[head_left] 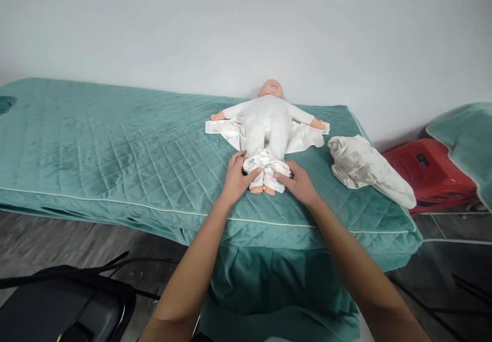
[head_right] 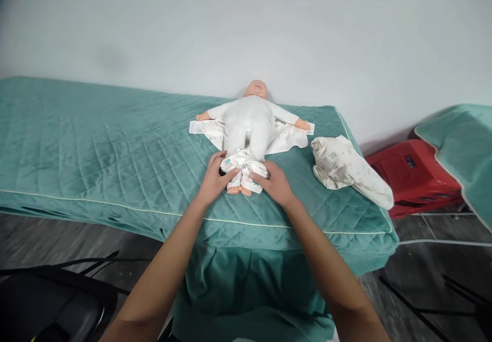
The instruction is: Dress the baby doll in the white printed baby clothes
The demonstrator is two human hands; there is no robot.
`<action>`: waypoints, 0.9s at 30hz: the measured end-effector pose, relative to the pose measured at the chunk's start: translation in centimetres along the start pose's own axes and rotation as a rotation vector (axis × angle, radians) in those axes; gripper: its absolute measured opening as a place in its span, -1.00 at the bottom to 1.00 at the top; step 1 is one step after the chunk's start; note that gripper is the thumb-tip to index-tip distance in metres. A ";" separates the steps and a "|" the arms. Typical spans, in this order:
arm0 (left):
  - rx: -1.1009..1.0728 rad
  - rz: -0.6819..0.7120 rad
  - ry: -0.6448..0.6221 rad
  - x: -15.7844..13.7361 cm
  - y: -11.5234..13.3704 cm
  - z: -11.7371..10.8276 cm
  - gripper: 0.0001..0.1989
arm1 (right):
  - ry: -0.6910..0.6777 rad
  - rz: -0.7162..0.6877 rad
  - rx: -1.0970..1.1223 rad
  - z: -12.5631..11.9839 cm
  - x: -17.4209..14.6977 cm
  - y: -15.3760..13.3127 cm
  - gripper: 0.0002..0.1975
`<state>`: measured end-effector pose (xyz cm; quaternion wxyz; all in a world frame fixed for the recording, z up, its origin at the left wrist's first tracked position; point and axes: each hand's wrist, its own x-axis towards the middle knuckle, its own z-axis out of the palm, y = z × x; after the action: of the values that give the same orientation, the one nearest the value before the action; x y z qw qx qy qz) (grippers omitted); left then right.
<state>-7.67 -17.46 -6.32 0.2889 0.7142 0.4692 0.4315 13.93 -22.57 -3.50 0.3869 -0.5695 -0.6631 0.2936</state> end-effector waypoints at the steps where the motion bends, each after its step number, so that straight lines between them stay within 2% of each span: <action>1: -0.011 -0.003 0.001 0.1 0.0 -0.1 -0.71 | -0.023 -0.034 -0.030 0.0 -0.4 -0.1 -0.49; 4: -0.048 -0.015 -0.020 0.2 0.0 -0.4 -0.71 | -0.066 -0.138 -0.182 0.4 -1.4 -0.4 -0.17; 5: -0.056 -0.019 -0.034 0.2 0.1 -0.6 -0.71 | -0.061 -0.153 -0.228 0.6 -1.6 -0.4 -0.12; 11: -0.067 -0.033 -0.160 -1.3 0.6 -1.6 -0.64 | 0.023 -0.157 -0.313 1.7 -2.0 0.0 -0.32; 17: 0.000 0.032 -0.217 -3.7 1.0 -2.2 -0.29 | 0.017 -0.141 -0.298 1.0 -1.7 -0.7 -0.43; 19: 0.012 0.073 -0.202 -3.9 1.3 -2.4 -0.36 | -0.022 -0.116 -0.305 0.3 -1.8 -1.5 -0.43; 23: 0.017 0.121 -0.188 -4.0 2.5 -3.3 -0.66 | -0.091 -0.024 -0.316 -1.3 -2.7 -3.5 -0.53; 27: -0.010 0.122 -0.229 -4.5 4.1 -4.4 -0.74 | -0.136 0.027 -0.293 -3.0 -3.7 -5.4 -0.62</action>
<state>-10.71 -23.15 -2.46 0.3175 0.7846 0.3866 0.3661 13.78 -27.32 1.92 0.2499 -0.6077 -0.7157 0.2366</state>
